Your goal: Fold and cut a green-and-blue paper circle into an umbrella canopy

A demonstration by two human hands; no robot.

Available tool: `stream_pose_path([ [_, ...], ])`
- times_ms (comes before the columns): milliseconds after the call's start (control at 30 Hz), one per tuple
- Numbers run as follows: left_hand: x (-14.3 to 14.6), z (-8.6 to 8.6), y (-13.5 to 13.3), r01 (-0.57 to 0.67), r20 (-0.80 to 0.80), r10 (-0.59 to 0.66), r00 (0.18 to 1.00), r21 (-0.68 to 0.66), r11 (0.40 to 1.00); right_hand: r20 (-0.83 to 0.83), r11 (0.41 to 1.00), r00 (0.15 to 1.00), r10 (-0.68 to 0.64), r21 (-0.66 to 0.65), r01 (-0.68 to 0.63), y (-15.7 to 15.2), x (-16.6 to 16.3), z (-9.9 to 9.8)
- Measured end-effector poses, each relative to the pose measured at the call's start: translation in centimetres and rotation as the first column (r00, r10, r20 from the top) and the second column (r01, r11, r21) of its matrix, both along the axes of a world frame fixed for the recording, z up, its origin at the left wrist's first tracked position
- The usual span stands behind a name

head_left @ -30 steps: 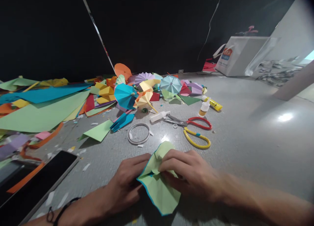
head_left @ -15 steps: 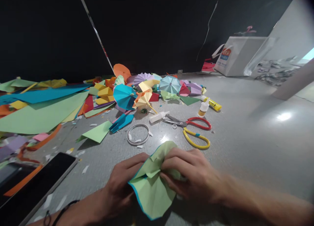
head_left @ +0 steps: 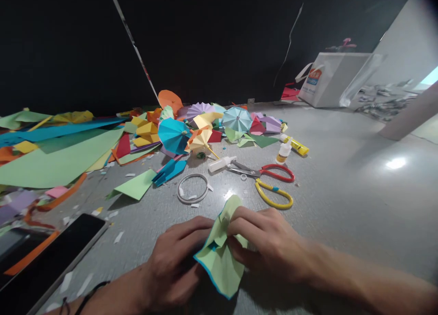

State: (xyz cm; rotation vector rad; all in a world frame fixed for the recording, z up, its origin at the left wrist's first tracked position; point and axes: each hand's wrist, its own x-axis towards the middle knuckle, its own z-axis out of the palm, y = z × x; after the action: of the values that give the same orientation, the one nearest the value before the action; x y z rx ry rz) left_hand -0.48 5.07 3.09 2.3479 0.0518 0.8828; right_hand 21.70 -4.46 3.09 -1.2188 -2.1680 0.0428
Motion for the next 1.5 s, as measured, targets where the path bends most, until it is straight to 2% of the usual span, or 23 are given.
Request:
stream_pose_path([
  [133, -0.3, -0.1, 0.3, -0.012, -0.032, 0.015, 0.999, 0.078, 0.997, -0.014, 0.999, 1.0, -0.014, 0.041, 0.015, -0.1, -0.1, 0.5],
  [267, -0.1, 0.5, 0.1, -0.018, -0.031, 0.022, 0.999, 0.12, 0.993, -0.001, 0.992, 0.999, 0.036, 0.122, -0.036, -0.2, -0.1, 0.7],
  [533, -1.5, 0.3, -0.2, -0.12, 0.006, 0.123, 0.992, 0.27, 0.955, -0.008, 0.989, 0.998, 0.062, 0.134, -0.06, -0.7, -0.2, 1.1],
  [600, -1.7, 0.6, -0.3, -0.091, -0.036, 0.101, 0.994, 0.215, 0.972, -0.029, 0.991, 0.998, 0.053, 0.124, -0.049, -0.8, -0.3, 1.1],
  [633, -1.6, 0.8, -0.3, -0.058, -0.058, 0.067, 0.996, 0.146, 0.988, -0.044, 0.992, 0.997, 0.059, 0.116, -0.053, -0.9, -0.3, 1.2],
  [700, -1.2, 1.5, -0.4, 0.035, -0.077, -0.039, 0.996, -0.054, 0.998, -0.118, 0.992, 0.988, 0.097, 0.096, -0.086, -0.9, -0.3, 1.3],
  [733, -0.9, 1.8, -0.4, 0.06, -0.058, -0.07, 0.996, -0.162, 0.985, -0.182, 0.99, 0.976, 0.117, 0.093, -0.102, -0.9, -0.3, 1.5],
  [800, -0.2, 2.2, -0.4, 0.063, 0.007, -0.064, 0.998, -0.344, 0.937, -0.326, 0.991, 0.94, 0.103, 0.118, -0.068, -0.7, -0.1, 2.1],
  [867, 0.3, 2.3, -0.4, 0.037, 0.016, -0.033, 0.999, -0.489, 0.871, -0.432, 0.991, 0.902, 0.015, 0.129, 0.045, -0.4, 0.2, 2.7],
  [900, 0.4, 2.2, -0.3, 0.024, 0.0, -0.028, 1.0, -0.563, 0.826, -0.456, 0.992, 0.889, -0.037, 0.093, 0.089, -0.2, 0.4, 2.9],
  [967, 0.5, 1.9, -0.2, 0.015, -0.042, -0.063, 0.997, -0.706, 0.708, -0.48, 0.992, 0.869, -0.123, -0.072, 0.1, 0.2, 0.7, 3.2],
  [1033, 0.5, 1.4, -0.1, 0.026, -0.058, -0.123, 0.991, -0.804, 0.594, -0.515, 0.959, 0.84, -0.173, -0.283, 0.025, 0.7, 0.9, 3.3],
  [1067, 0.5, 1.2, 0.0, 0.034, -0.054, -0.145, 0.988, -0.835, 0.549, -0.541, 0.931, 0.82, -0.187, -0.363, -0.027, 0.8, 1.0, 3.2],
  [1133, 0.6, 0.6, 0.2, 0.06, -0.028, -0.166, 0.986, -0.864, 0.5, -0.603, 0.886, 0.772, -0.201, -0.448, -0.119, 1.1, 1.0, 3.1],
  [1233, 0.8, -0.3, 0.6, 0.075, 0.027, -0.112, 0.993, -0.89, 0.45, -0.666, 0.862, 0.719, -0.199, -0.468, -0.196, 1.3, 1.1, 3.1],
  [1367, 0.8, -1.2, 0.9, -0.021, -0.031, -0.028, 0.999, -0.957, 0.288, -0.684, 0.839, 0.7, -0.205, -0.492, -0.234, 1.3, 1.1, 3.2],
  [1400, 0.8, -1.3, 0.9, -0.051, -0.059, -0.025, 0.998, -0.963, 0.263, -0.686, 0.835, 0.698, -0.205, -0.494, -0.241, 1.2, 1.1, 3.2],
  [1433, 0.7, -1.4, 0.9, -0.073, -0.083, -0.028, 0.996, -0.964, 0.257, -0.688, 0.833, 0.696, -0.204, -0.496, -0.246, 1.2, 1.1, 3.1],
  [1500, 0.7, -1.6, 0.9, -0.091, -0.106, -0.035, 0.994, -0.953, 0.289, -0.694, 0.835, 0.689, -0.21, -0.494, -0.244, 1.1, 0.8, 2.9],
])
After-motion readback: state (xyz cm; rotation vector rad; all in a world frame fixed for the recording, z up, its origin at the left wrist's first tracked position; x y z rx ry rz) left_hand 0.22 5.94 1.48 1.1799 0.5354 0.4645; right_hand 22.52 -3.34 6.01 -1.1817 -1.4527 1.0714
